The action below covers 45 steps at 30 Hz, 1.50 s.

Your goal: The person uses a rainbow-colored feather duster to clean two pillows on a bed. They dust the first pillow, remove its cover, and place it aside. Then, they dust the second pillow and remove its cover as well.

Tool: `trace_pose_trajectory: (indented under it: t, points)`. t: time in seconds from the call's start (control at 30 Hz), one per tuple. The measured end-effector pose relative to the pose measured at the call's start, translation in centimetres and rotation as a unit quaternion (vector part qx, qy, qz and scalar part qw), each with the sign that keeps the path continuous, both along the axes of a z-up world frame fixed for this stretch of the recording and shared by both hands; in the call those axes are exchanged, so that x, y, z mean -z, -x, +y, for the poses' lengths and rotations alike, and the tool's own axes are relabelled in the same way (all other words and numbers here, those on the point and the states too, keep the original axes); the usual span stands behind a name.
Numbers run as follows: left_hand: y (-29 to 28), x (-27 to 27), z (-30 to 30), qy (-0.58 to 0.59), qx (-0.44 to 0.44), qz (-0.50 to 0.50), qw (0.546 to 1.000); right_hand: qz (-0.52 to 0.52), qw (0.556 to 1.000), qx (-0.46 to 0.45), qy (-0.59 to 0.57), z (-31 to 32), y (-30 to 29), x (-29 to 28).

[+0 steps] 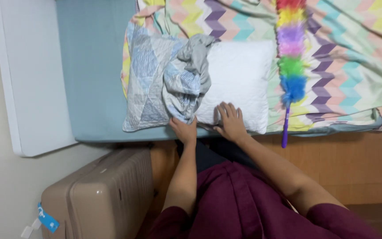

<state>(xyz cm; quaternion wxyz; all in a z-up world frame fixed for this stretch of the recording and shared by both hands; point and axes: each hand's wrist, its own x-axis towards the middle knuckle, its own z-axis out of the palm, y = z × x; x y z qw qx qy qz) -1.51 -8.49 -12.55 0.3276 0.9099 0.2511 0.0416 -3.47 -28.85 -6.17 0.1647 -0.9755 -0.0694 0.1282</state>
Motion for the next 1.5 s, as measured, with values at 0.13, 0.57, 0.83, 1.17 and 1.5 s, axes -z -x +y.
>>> trace_pose_trajectory:
  t: [0.13,0.57,0.83,1.17,1.5]
  points:
    - [-3.4,3.0,5.5,-0.105,-0.063,0.015,0.992,0.024,0.999,-0.014,0.041,1.3,-3.3,-1.4]
    - [-11.3,-10.5,-5.4,-0.15,0.374,-0.115,0.908,0.014,0.937,0.328,-0.116,-14.9,-4.6,9.0]
    - [-23.6,-5.4,-10.1,-0.287,0.47,0.02,0.834,-0.001,0.966,0.229,-0.123,-13.8,-18.5,3.0]
    - [-26.7,-5.1,-7.0,-0.195,0.298,0.261,0.897,0.115,0.993,-0.021,-0.019,-7.7,-27.9,0.0]
    - [-29.9,-12.9,18.9,-0.159,0.022,0.093,0.983,-0.1,0.966,-0.143,-0.192,-12.5,-11.7,-16.3]
